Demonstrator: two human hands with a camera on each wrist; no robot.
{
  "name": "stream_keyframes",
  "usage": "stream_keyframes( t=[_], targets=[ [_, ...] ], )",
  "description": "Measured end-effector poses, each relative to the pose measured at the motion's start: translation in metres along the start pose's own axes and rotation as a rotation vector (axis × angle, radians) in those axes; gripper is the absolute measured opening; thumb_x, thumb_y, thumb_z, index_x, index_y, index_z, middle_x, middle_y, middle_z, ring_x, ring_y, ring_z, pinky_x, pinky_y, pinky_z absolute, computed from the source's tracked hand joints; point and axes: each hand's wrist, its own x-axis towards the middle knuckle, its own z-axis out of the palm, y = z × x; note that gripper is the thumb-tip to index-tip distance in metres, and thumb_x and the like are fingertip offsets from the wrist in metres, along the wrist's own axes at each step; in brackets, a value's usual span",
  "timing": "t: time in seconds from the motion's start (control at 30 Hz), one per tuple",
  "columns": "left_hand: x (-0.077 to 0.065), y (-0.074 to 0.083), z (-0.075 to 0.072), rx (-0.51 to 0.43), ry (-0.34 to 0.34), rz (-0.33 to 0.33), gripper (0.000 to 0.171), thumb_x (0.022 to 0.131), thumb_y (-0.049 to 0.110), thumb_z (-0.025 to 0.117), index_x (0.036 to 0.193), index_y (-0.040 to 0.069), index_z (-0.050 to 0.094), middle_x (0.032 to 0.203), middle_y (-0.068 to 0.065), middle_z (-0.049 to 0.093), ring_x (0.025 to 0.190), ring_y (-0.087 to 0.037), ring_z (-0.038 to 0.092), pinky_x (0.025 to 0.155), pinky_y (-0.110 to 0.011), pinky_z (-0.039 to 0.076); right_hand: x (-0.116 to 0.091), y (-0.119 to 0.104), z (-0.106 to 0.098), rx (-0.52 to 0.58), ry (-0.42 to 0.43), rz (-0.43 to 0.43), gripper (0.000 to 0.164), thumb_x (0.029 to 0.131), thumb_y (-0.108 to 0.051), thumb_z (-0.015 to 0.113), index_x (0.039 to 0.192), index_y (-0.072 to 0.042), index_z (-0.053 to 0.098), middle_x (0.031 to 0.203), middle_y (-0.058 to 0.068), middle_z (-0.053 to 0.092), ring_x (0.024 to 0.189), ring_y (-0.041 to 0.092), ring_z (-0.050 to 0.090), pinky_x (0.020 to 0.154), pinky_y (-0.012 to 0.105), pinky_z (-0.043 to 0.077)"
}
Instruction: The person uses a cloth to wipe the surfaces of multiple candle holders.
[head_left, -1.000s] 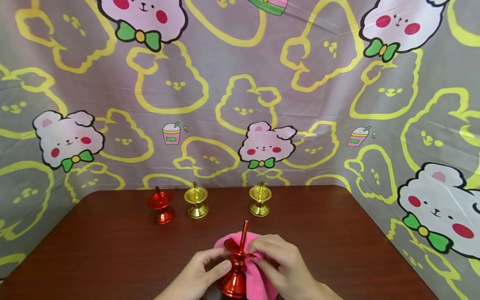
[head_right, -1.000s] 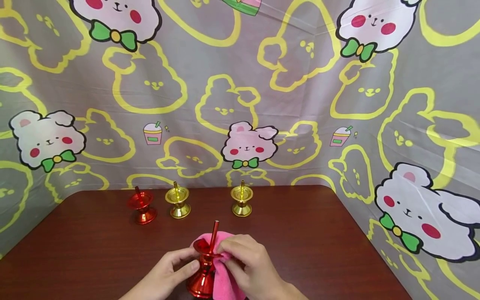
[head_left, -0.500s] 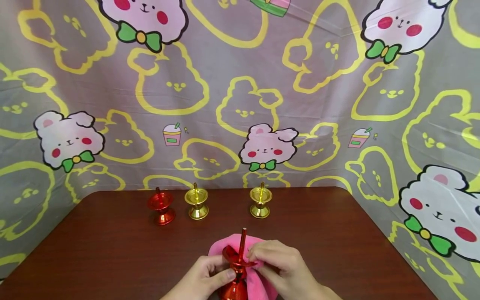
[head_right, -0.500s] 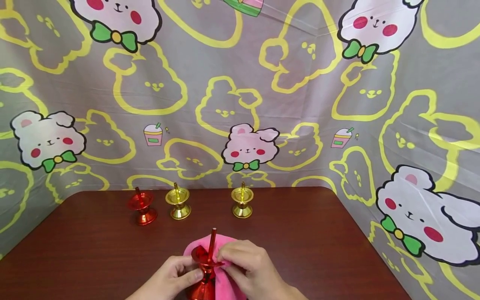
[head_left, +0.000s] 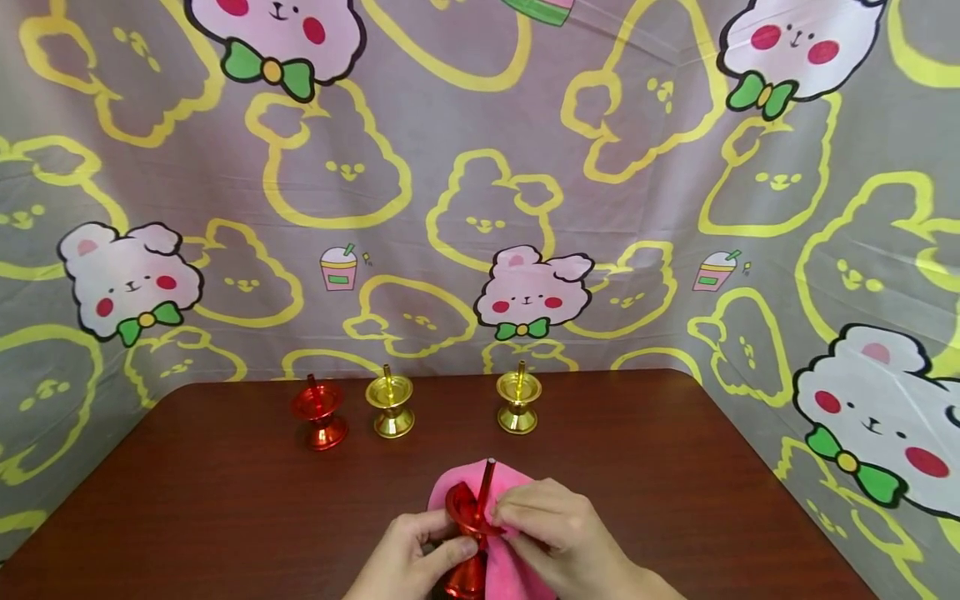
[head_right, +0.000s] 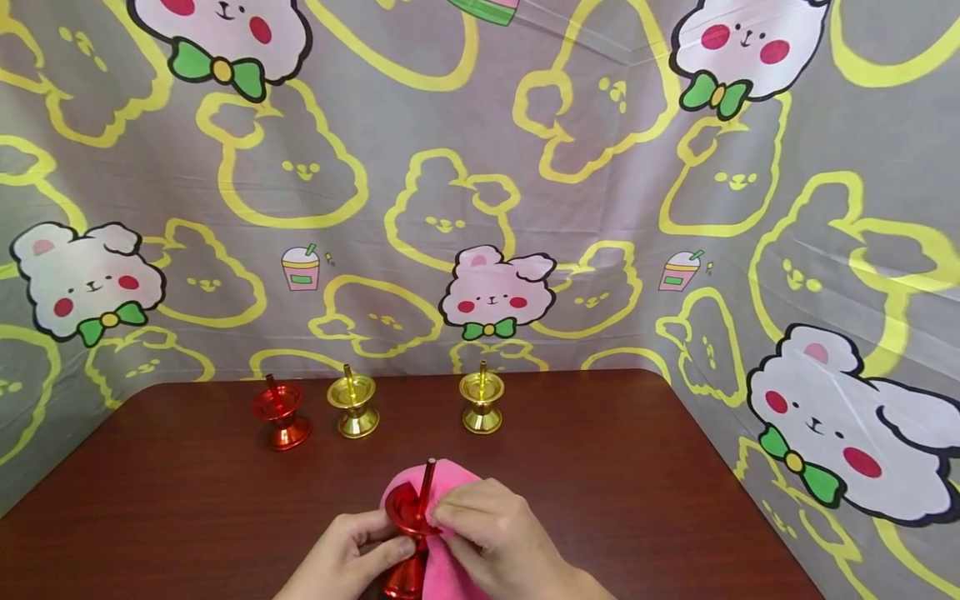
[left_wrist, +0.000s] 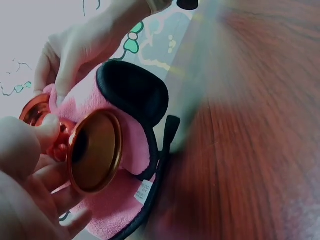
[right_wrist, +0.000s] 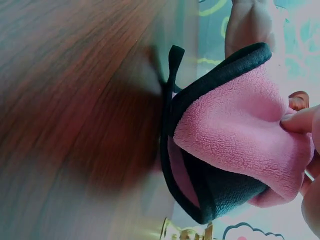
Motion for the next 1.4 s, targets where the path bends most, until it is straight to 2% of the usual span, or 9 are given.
stream_keyframes(
  t=[0.23, 0.47, 0.6, 0.7, 0.83, 0.93, 1.13, 1.27, 1.4],
  targets=[
    [0.002, 0.0, 0.007, 0.131, 0.134, -0.059, 0.012, 0.093, 0.015, 0.073, 0.101, 0.006, 0.075, 0.088, 0.002, 0.072, 0.074, -0.002, 0.061, 0.065, -0.025, 0.054, -0.005, 0.0, 0.006, -0.115, -0.002, 0.022, 0.009, 0.097, -0.007, 0.065, 0.095, -0.003, 0.073, 0.092, 0.006, 0.072, 0.087, 0.014, 0.067, 0.079, 0.024, 0.052],
    [0.004, -0.007, 0.012, 0.561, 0.325, 0.075, 0.009, 0.083, 0.028, 0.083, 0.088, 0.026, 0.076, 0.073, 0.022, 0.066, 0.072, -0.004, 0.054, 0.066, -0.029, 0.045, -0.011, 0.0, 0.016, -0.212, 0.008, 0.049, 0.022, 0.101, -0.012, 0.055, 0.092, -0.004, 0.074, 0.09, 0.004, 0.071, 0.082, 0.014, 0.066, 0.076, 0.022, 0.053],
    [0.004, -0.008, 0.015, 0.681, 0.384, 0.106, 0.013, 0.078, 0.033, 0.085, 0.082, 0.03, 0.074, 0.068, 0.025, 0.064, 0.07, -0.005, 0.052, 0.071, -0.035, 0.044, -0.014, -0.001, 0.016, -0.232, -0.029, 0.095, 0.018, 0.1, -0.014, 0.059, 0.093, -0.006, 0.074, 0.092, 0.002, 0.071, 0.084, 0.013, 0.066, 0.077, 0.022, 0.053],
    [0.007, -0.007, 0.013, 0.596, 0.317, 0.071, 0.012, 0.08, 0.035, 0.084, 0.086, 0.028, 0.076, 0.073, 0.024, 0.067, 0.072, -0.003, 0.056, 0.073, -0.031, 0.046, -0.015, -0.002, 0.012, -0.222, -0.061, 0.14, 0.012, 0.099, -0.014, 0.064, 0.096, -0.008, 0.073, 0.094, 0.001, 0.072, 0.086, 0.011, 0.066, 0.079, 0.022, 0.052],
    [0.009, -0.003, 0.005, 0.304, 0.149, -0.078, 0.021, 0.086, 0.034, 0.079, 0.1, 0.019, 0.076, 0.086, 0.014, 0.072, 0.073, -0.004, 0.061, 0.067, -0.026, 0.052, -0.013, -0.001, 0.005, -0.145, -0.051, 0.165, 0.009, 0.098, -0.014, 0.066, 0.101, -0.008, 0.072, 0.097, 0.001, 0.072, 0.089, 0.012, 0.066, 0.083, 0.024, 0.051],
    [0.008, 0.0, 0.0, 0.148, 0.076, -0.128, 0.025, 0.09, 0.03, 0.076, 0.108, 0.012, 0.072, 0.093, 0.006, 0.072, 0.075, -0.007, 0.064, 0.068, -0.027, 0.054, -0.011, 0.001, 0.0, -0.025, -0.004, 0.16, 0.009, 0.096, -0.008, 0.068, 0.105, -0.005, 0.071, 0.097, 0.005, 0.071, 0.09, 0.017, 0.066, 0.085, 0.026, 0.051],
    [0.005, -0.001, -0.006, 0.002, -0.006, -0.077, 0.023, 0.097, 0.016, 0.068, 0.114, 0.0, 0.07, 0.099, -0.005, 0.073, 0.09, -0.007, 0.065, 0.078, -0.026, 0.054, -0.011, 0.001, -0.005, 0.206, 0.053, 0.221, 0.031, 0.08, 0.013, 0.075, 0.107, -0.001, 0.069, 0.097, 0.012, 0.071, 0.092, 0.024, 0.067, 0.085, 0.027, 0.054],
    [0.005, -0.002, -0.008, -0.113, -0.063, -0.076, 0.028, 0.1, 0.011, 0.063, 0.121, -0.008, 0.065, 0.102, -0.011, 0.073, 0.09, -0.008, 0.067, 0.079, -0.024, 0.054, -0.013, 0.0, -0.006, 0.286, 0.07, 0.293, 0.043, 0.071, 0.023, 0.075, 0.107, 0.0, 0.07, 0.098, 0.014, 0.071, 0.093, 0.025, 0.068, 0.084, 0.028, 0.055],
    [0.005, -0.002, -0.008, -0.205, -0.107, -0.083, 0.033, 0.101, 0.011, 0.061, 0.124, -0.013, 0.06, 0.103, -0.015, 0.073, 0.089, -0.008, 0.067, 0.079, -0.023, 0.054, -0.015, -0.001, -0.005, 0.332, 0.082, 0.316, 0.046, 0.07, 0.026, 0.074, 0.107, 0.0, 0.07, 0.099, 0.015, 0.071, 0.094, 0.026, 0.068, 0.084, 0.029, 0.056]
  ],
)
